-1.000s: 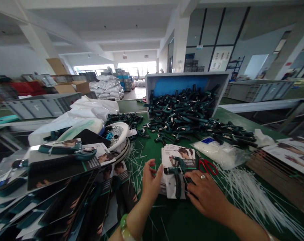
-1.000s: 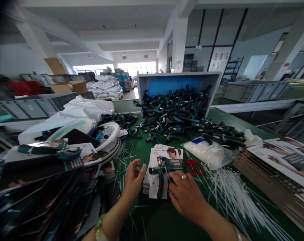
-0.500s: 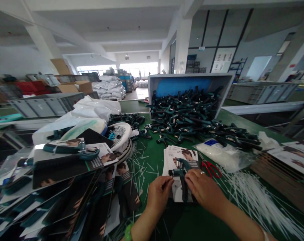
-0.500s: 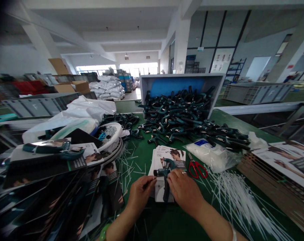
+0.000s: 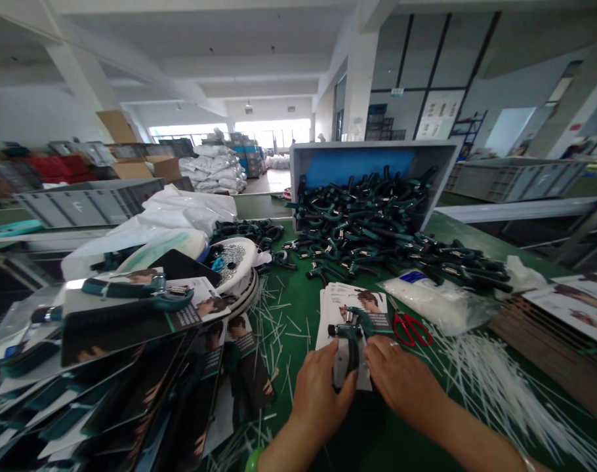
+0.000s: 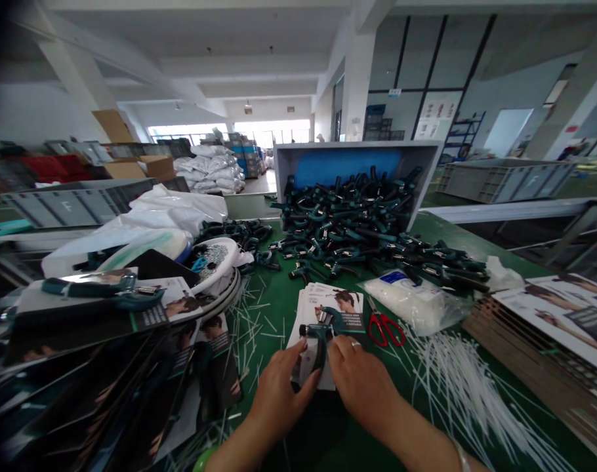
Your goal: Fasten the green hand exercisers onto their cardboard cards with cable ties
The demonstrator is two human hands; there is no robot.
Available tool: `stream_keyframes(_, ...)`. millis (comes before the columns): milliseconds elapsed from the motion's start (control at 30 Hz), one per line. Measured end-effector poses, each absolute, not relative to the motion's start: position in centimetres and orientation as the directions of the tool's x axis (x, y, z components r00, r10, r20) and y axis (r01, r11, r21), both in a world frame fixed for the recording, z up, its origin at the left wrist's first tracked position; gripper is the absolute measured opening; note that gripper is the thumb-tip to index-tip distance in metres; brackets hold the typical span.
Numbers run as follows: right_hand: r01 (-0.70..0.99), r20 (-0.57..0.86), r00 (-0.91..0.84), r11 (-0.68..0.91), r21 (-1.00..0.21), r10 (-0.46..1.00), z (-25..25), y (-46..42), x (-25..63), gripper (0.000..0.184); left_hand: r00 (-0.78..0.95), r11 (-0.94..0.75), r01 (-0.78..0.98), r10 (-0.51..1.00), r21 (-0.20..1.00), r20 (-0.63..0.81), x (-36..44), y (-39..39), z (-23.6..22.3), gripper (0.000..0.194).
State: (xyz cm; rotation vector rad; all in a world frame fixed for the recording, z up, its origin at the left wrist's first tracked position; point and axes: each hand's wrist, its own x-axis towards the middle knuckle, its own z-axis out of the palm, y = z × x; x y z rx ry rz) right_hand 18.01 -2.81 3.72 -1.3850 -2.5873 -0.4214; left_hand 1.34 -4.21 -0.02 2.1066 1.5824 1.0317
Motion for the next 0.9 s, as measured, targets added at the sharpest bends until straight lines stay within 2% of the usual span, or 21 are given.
stream_keyframes(67, 0.835, 0.327, -0.531, 0.548, 0.046, 0.782, 3.8, -2.2, 17.4, 0.018, 0.123, -0.365, 0.662, 0.915, 0.655, 0.385, 1.0, -4.0, -0.4, 0.036)
stream_keyframes(233, 0.749, 0.429, -0.356, 0.528, -0.401, 0.83, 2.4, -0.9, 16.2, 0.016, 0.112, -0.383, 0.565, 0.913, 0.731, 0.392, 0.4, -3.1, -0.5, 0.027)
stream_keyframes(333, 0.68, 0.438, -0.282, 0.5, -0.536, 0.853, 1.5, -0.8, 16.4, 0.015, 0.105, -0.325, 0.612, 0.937, 0.721, 0.334, 0.3, -2.6, 0.0, 0.026)
stream_keyframes(433, 0.616, 0.412, -0.219, 0.452, -0.645, 0.885, 1.1, -1.1, 16.8, 0.018, 0.096, -0.273, 0.717, 0.95, 0.641, 0.298, 0.3, -2.4, 0.5, 0.029)
stream_keyframes(533, 0.579, 0.378, -0.163, 0.398, -0.712, 0.911, 1.1, -1.4, 16.9, 0.019, 0.121, -0.276, 0.793, 0.945, 0.543, 0.305, 0.3, -2.3, 0.8, 0.03)
stream_keyframes(667, 0.575, 0.401, -0.155, 0.413, -0.707, 0.903, 1.3, -1.5, 16.7, 0.019, 0.172, -0.315, 0.838, 0.927, 0.445, 0.332, 0.4, -2.2, 1.0, 0.029)
stream_keyframes(900, 0.599, 0.426, -0.188, 0.447, -0.664, 0.885, 1.3, -1.5, 16.6, 0.019, 0.175, -0.306, 0.854, 0.931, 0.422, 0.321, 0.6, -2.0, 1.0, 0.029)
